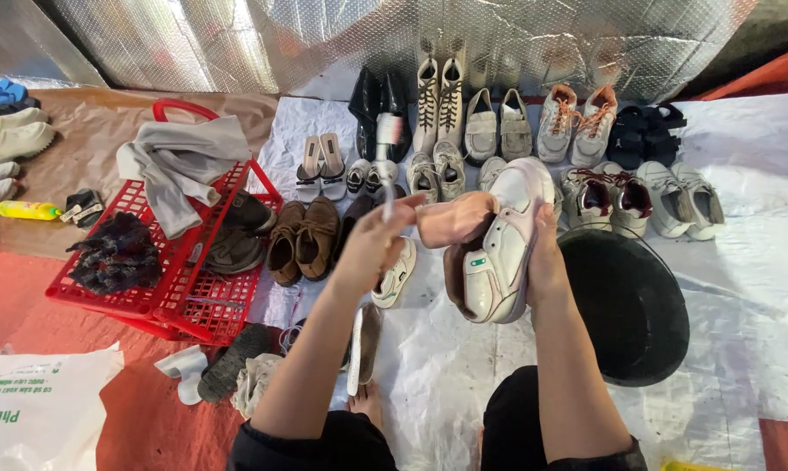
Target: The person scrubs a white sneaker with a toothbrush, repeatedly dipping the brush into a black bowl of water. The person rotates the shoe to clean different areas including the sole and upper. Other shoes are arranged nearby on a white sheet.
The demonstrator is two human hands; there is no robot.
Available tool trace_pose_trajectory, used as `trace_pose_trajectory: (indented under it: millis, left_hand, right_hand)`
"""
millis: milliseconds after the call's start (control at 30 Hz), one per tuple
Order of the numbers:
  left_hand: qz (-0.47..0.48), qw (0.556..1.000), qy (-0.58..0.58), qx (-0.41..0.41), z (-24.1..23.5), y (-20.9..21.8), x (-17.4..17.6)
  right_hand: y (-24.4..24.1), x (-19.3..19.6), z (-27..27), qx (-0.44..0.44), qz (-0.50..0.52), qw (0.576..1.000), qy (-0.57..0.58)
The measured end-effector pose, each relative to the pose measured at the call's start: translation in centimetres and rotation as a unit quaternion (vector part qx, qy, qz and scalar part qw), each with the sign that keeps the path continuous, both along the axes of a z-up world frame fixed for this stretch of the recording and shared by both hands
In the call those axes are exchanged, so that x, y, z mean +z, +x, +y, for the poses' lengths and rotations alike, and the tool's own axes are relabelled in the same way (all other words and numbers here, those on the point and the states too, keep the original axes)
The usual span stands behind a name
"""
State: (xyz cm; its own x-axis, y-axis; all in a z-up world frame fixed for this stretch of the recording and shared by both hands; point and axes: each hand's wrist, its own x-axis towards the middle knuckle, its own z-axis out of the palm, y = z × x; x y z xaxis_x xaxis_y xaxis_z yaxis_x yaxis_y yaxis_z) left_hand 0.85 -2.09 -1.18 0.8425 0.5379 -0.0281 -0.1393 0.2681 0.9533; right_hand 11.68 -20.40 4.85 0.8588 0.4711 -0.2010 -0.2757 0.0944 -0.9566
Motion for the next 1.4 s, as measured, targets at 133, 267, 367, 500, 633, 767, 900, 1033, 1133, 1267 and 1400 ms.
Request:
trace_pose_trajectory:
  millis: [133, 267, 367, 500, 633, 767, 900, 1033, 1133, 1267, 1400]
  left_hand:
    - [0.006, 0.99, 0.129, 0.048, -4.0, 2.5, 0.1]
    - [0.051, 0.987, 0.143, 0.055, -5.8, 1.8, 1.1]
    - [0.067, 0.928, 0.357, 0.08, -5.4, 1.2, -0.1]
    - [0.044, 0.834, 0.545, 0.069, -2.8, 1.8, -5.1]
    - [0.071, 0.721, 0.684, 0.084, -2.9, 1.4, -5.5]
    - [0.122, 0.707, 0.696, 0.036, -4.2, 0.9, -2.7]
    - [0.175, 0.758, 0.622, -0.087, -5.5, -0.2, 0.2]
    - [0.167, 0.842, 0.49, -0.15, -6.9, -1.4, 6.9]
    - [0.004, 0.973, 0.232, -0.014, -3.6, -0.1, -0.9]
    - [-0.077, 0.984, 0.139, -0.076, -5.7, 0.1, 2.5]
    - [-0.087, 0.977, 0.127, -0.149, -5.9, 0.8, -0.3]
  right_hand:
    - [-1.2, 1.0, 0.0, -0.011, -0.014, 1.0, -0.008]
    - [-1.0, -0.2, 0.0, -0.063, -0.032, 0.997, -0.014]
    - [-1.9, 1.7, 0.0, -0.058, -0.021, 0.998, 0.028]
    - [-2.7, 2.1, 0.0, -0.063, 0.0, 0.997, 0.043]
    - [0.1, -4.8, 0.2, -0.08, -0.003, 0.996, 0.042]
    - [-0.8, -4.5, 0.3, -0.04, -0.013, 0.992, 0.122]
    - [0.7, -6.0, 0.3, -0.019, -0.059, 0.992, 0.114]
    - [2.2, -6.8, 0.5, -0.016, -0.113, 0.982, 0.148]
    - [4.8, -12.1, 0.8, -0.038, -0.203, 0.969, 0.136]
    - [3.0, -9.5, 0.9, -0.037, -0.208, 0.964, 0.159]
    - [1.1, -7.8, 0.7, -0.041, -0.212, 0.961, 0.173]
